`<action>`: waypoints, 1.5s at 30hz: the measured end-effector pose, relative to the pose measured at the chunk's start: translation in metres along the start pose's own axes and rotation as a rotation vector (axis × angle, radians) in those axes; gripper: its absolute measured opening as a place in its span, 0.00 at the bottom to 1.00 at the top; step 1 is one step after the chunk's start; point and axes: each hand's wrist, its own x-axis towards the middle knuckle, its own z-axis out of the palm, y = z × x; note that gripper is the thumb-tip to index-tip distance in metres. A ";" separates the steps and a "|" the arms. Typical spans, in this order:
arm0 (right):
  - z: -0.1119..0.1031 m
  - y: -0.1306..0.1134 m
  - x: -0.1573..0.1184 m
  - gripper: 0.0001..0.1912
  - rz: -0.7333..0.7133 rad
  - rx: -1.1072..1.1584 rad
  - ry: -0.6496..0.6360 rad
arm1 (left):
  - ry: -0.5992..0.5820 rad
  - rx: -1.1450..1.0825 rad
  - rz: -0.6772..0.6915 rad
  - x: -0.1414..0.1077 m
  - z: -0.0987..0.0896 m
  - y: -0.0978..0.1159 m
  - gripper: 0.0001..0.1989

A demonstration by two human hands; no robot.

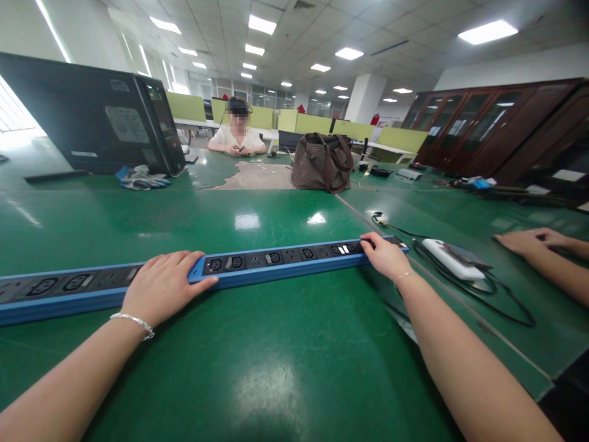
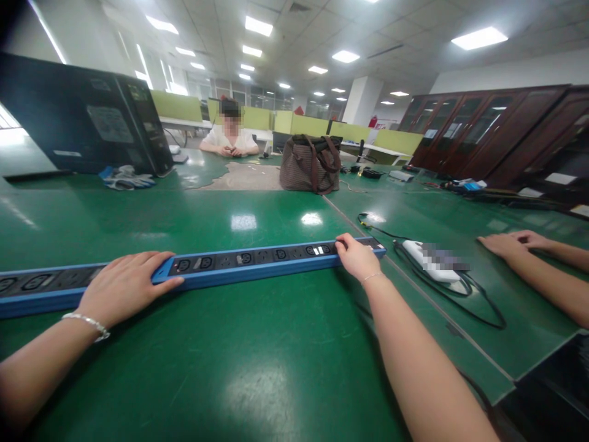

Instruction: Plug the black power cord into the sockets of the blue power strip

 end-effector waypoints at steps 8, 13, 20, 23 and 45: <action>0.001 0.002 0.006 0.19 -0.025 0.022 -0.027 | 0.002 0.011 0.003 0.000 0.001 -0.001 0.38; 0.003 0.002 0.005 0.20 -0.020 0.045 -0.002 | 0.012 0.016 0.004 0.000 0.002 -0.001 0.38; 0.002 -0.002 -0.004 0.22 0.013 -0.006 0.033 | 0.014 0.014 0.003 0.000 0.001 0.000 0.37; 0.002 -0.004 -0.007 0.21 -0.039 -0.048 0.146 | 0.015 0.022 0.001 0.000 0.001 0.000 0.37; -0.011 -0.010 -0.015 0.29 0.115 -0.269 -0.023 | 0.025 0.016 0.007 0.000 0.002 -0.001 0.37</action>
